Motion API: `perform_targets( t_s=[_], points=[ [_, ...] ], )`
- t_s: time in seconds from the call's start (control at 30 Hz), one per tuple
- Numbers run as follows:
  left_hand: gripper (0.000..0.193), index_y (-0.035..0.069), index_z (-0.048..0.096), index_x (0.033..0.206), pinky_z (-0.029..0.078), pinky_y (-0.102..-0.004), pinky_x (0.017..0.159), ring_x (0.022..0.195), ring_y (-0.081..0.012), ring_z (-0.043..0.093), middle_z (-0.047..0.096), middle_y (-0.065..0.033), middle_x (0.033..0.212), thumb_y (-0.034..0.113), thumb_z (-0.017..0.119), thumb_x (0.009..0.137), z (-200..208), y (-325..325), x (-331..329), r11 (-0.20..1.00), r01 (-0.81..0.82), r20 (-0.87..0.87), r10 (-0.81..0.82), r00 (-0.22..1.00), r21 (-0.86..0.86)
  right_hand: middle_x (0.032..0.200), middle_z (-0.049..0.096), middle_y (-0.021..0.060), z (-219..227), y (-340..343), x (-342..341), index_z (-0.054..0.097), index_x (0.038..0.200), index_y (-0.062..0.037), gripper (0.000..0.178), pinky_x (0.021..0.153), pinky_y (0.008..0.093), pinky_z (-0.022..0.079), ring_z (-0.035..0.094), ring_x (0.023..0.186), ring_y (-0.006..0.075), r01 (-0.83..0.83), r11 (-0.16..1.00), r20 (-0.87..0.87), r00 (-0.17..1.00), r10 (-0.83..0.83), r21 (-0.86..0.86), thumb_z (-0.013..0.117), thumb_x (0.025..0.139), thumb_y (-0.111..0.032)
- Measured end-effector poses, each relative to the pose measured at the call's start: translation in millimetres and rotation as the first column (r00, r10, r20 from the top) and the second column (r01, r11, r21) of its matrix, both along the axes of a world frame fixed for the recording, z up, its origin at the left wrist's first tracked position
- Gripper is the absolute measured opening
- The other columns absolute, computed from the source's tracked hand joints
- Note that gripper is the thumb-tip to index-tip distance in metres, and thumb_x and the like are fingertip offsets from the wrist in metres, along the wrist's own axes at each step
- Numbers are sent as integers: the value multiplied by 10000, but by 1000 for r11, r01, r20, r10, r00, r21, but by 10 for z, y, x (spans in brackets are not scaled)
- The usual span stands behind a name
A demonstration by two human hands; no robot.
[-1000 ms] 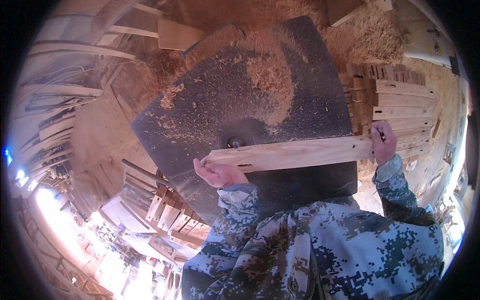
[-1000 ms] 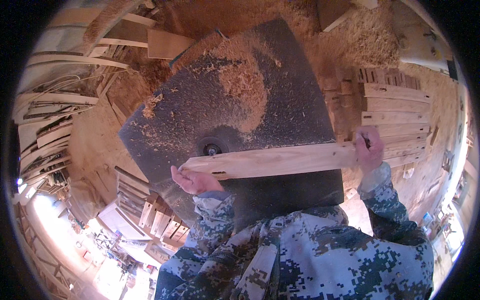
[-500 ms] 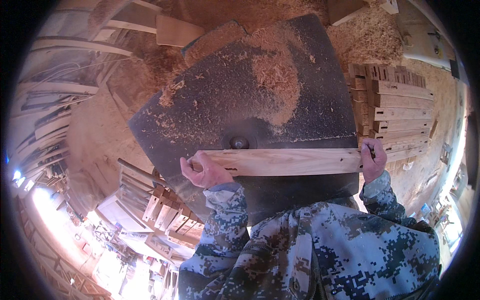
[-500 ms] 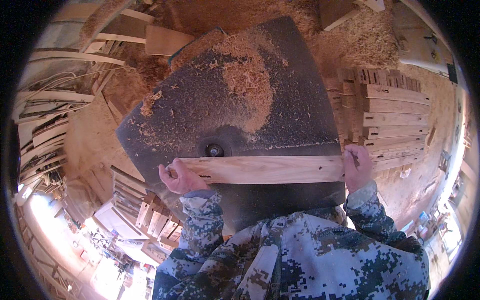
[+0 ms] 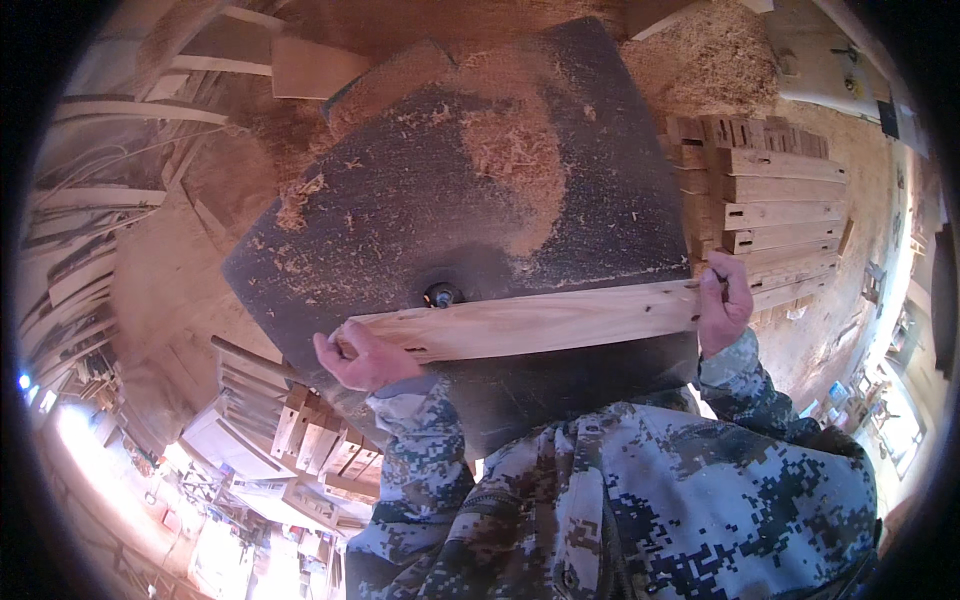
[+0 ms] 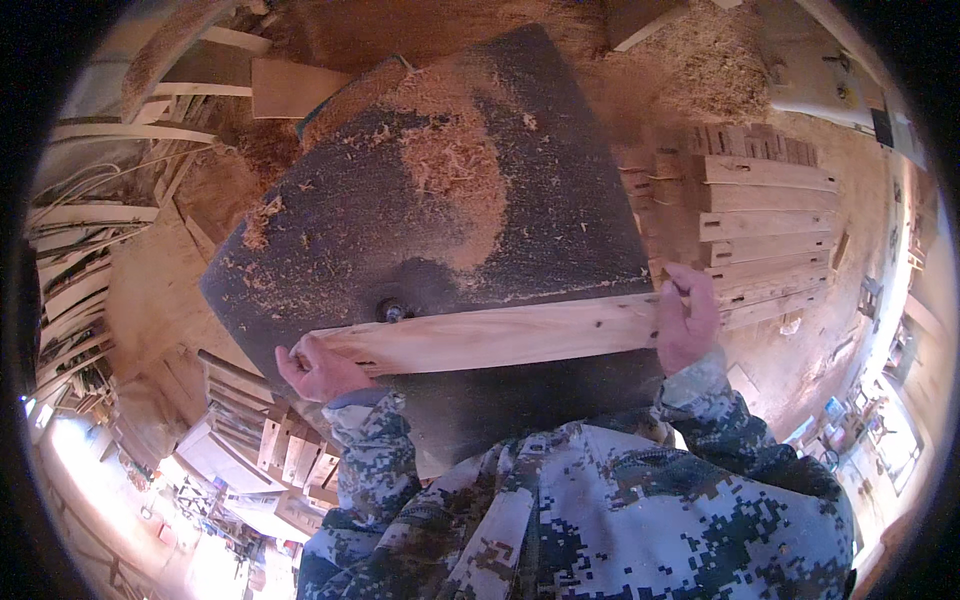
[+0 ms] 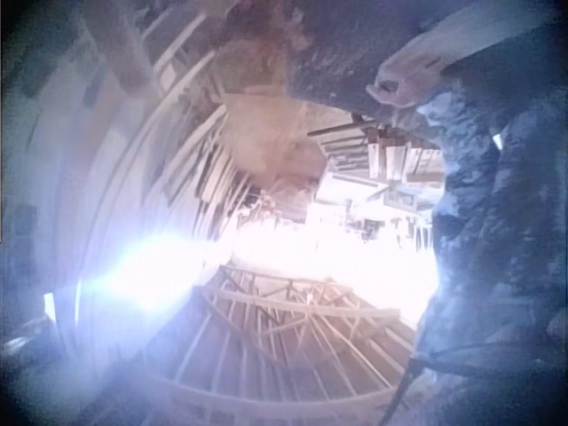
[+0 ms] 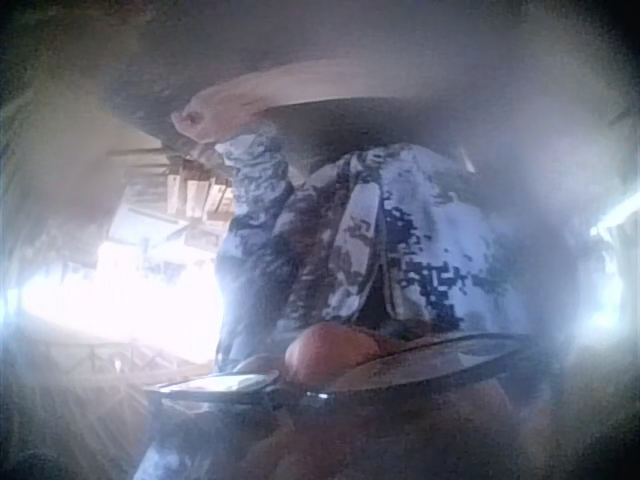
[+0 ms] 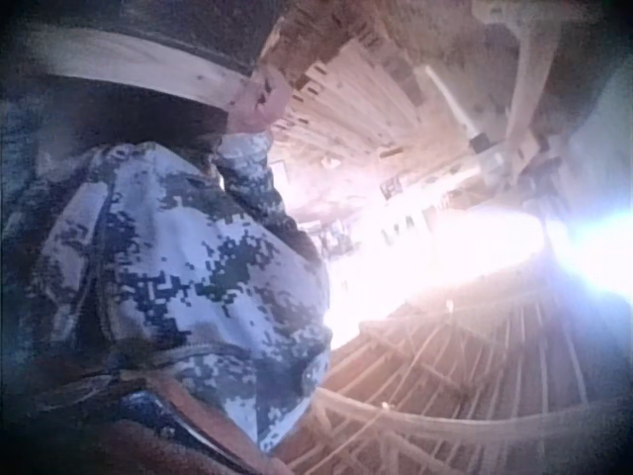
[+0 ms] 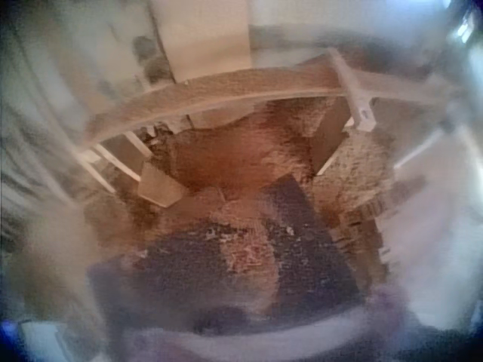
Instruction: The person repeatedly picks up wooden planks from a stack, presses each plank against a rotating sanding drum to smooth its edges, and returns the plank to the stack. The cycle repeats for multiple planks throughout the clip.
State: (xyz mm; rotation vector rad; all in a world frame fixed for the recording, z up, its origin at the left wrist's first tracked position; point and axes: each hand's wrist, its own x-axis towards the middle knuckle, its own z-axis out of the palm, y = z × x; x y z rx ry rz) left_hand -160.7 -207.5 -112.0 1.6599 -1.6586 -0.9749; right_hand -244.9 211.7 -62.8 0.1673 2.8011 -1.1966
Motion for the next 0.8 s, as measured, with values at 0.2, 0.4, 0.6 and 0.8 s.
perform_targets(
  t_s=[0.2,0.4,0.6,0.8],
  points=[
    [658,-61,404,1554,485,-313,893,975,-182,572,589,-54,1084,161,652,987,47,-330,144,996,-60,29,59,998,59,1103,644,130,21,-354,-142,624,1255,13,245,886,354,517,627,971,230,-97,995,-36,995,97,18,588,1037,-91],
    [616,-108,431,1518,484,-360,1036,1235,-291,596,606,-228,1372,161,609,994,43,-680,286,999,-35,126,34,991,2,1050,642,164,36,-827,-221,629,1204,9,218,864,379,527,648,934,293,-175,984,-159,971,178,34,555,1000,18],
    [632,-127,428,1511,500,-377,1020,1200,-294,623,613,-237,1359,154,573,963,-6,-1094,516,1000,-8,167,5,986,19,970,619,150,35,-1199,-209,616,1262,14,354,822,372,519,624,884,299,-254,967,-231,941,248,4,514,940,124],
    [731,-110,358,1560,528,-390,996,1169,-315,646,620,-255,1340,193,631,954,20,-1275,560,984,-177,130,173,976,19,1006,591,175,12,-1495,-139,572,1336,25,510,807,370,504,598,883,293,-289,955,-213,939,269,-69,454,864,180]
  ],
)
